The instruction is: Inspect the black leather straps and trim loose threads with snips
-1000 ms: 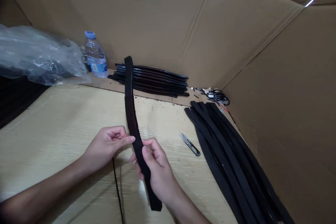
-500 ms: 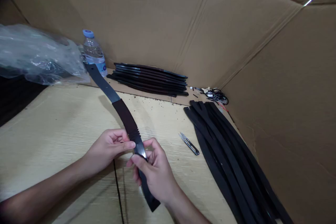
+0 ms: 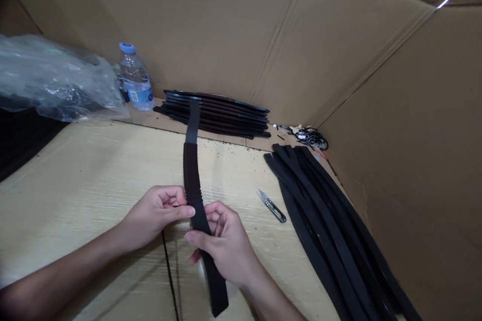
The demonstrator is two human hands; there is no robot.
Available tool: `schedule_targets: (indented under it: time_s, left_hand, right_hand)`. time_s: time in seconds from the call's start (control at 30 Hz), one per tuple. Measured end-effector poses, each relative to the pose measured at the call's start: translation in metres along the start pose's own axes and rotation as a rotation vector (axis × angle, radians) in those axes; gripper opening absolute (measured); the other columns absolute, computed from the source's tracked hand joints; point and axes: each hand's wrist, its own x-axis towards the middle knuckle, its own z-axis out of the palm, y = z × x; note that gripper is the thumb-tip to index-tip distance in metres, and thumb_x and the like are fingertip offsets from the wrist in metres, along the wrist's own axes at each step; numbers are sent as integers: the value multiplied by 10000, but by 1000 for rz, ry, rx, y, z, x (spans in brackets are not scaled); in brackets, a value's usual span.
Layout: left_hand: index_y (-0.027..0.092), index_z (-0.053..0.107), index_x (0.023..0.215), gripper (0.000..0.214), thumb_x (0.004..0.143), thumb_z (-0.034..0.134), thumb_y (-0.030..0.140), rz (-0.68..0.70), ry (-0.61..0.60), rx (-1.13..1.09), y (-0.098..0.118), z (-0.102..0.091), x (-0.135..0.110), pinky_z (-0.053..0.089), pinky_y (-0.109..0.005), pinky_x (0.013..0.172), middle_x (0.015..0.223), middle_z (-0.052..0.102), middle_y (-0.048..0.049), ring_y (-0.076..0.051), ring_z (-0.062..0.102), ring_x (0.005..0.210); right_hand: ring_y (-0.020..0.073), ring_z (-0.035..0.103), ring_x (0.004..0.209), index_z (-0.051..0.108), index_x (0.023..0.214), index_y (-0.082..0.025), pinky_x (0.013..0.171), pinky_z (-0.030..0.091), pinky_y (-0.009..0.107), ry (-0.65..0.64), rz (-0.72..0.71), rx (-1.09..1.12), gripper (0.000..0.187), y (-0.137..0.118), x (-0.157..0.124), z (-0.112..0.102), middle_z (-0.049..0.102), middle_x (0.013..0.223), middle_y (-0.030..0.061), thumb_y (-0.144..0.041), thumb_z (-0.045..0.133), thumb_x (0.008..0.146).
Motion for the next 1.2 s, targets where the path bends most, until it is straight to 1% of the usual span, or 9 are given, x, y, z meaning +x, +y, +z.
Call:
schedule_targets:
  time_s: [0.13, 0.3, 0.47, 0.63, 0.77, 0.87, 1.0, 1.07, 1.2]
  left_hand:
    - [111, 402, 610, 375, 622, 684, 357, 25, 9, -39, 0, 2, 0, 357, -128, 501, 579, 548, 21, -27, 487, 515]
    - [123, 433, 671, 325, 692, 599, 402, 36, 77, 80, 2, 6, -3, 355, -126, 507, 598, 569, 6, -40, 503, 543]
    - [120, 454, 671, 332, 658, 632, 400, 11, 92, 100, 1, 6, -2, 333, -114, 493, 580, 515, 31, -24, 455, 531]
    - [115, 460, 659, 368, 674, 607, 452, 7, 71, 105, -2, 2, 0, 318, -122, 486, 598, 528, 16, -24, 444, 518]
    - [116, 456, 664, 344, 703, 588, 432, 7, 12, 53, -1, 3, -4, 358, -137, 513, 603, 567, -1, -40, 495, 529]
    - [119, 445, 661, 322, 738, 551, 413, 31, -12, 26, 0, 5, -6, 387, -147, 538, 622, 586, -6, -53, 535, 555]
    - [119, 451, 686, 312, 712, 590, 397, 28, -19, 7, 0, 6, -6, 435, -168, 573, 672, 605, -11, -76, 579, 607]
    - [115, 477, 716, 300, 690, 619, 377, 25, -28, -6, 1, 5, -5, 443, -165, 585, 688, 607, -11, -71, 577, 621]
    - [108, 480, 704, 323, 663, 642, 385, -1, -24, 14, 2, 4, -4, 398, -142, 537, 676, 592, -12, -51, 534, 591]
  right_hand:
    - [73, 489, 407, 322, 849, -209, 341, 361, 172, 22, 1, -26, 359, 0, -1, 1, 632, 771, 16, -319, 651, 754]
    - [62, 491, 573, 428, 918, -172, 489, 381, 182, 70, -80, 15, 192, 3, 1, 1, 608, 848, 46, -346, 495, 873]
    - [70, 482, 622, 407, 1208, -196, 558, 415, 209, 102, -67, -10, 478, 5, 1, 2, 556, 854, 22, -292, 624, 794]
    - [81, 493, 633, 577, 946, -125, 580, 455, 212, 60, -84, -125, 264, 0, 0, 2, 550, 754, 12, -253, 678, 739]
    - [77, 483, 499, 483, 885, -160, 432, 425, 215, 83, -59, -40, 277, 1, 2, 2, 573, 748, 2, -293, 676, 737]
    - [69, 487, 505, 450, 832, -164, 444, 381, 195, 87, -92, 26, 209, 4, 3, 2, 600, 770, 22, -346, 553, 840]
    - [91, 532, 673, 528, 968, -161, 594, 429, 222, 85, -131, 60, 195, 6, 2, 0, 602, 844, 41, -325, 526, 863]
    - [101, 542, 719, 532, 1092, -172, 621, 443, 225, 91, -129, 16, 305, 6, 1, -1, 604, 885, 47, -294, 595, 819]
    - [87, 541, 665, 597, 991, -153, 600, 481, 211, 75, -107, -47, 279, 3, 0, -1, 612, 858, 35, -250, 677, 742]
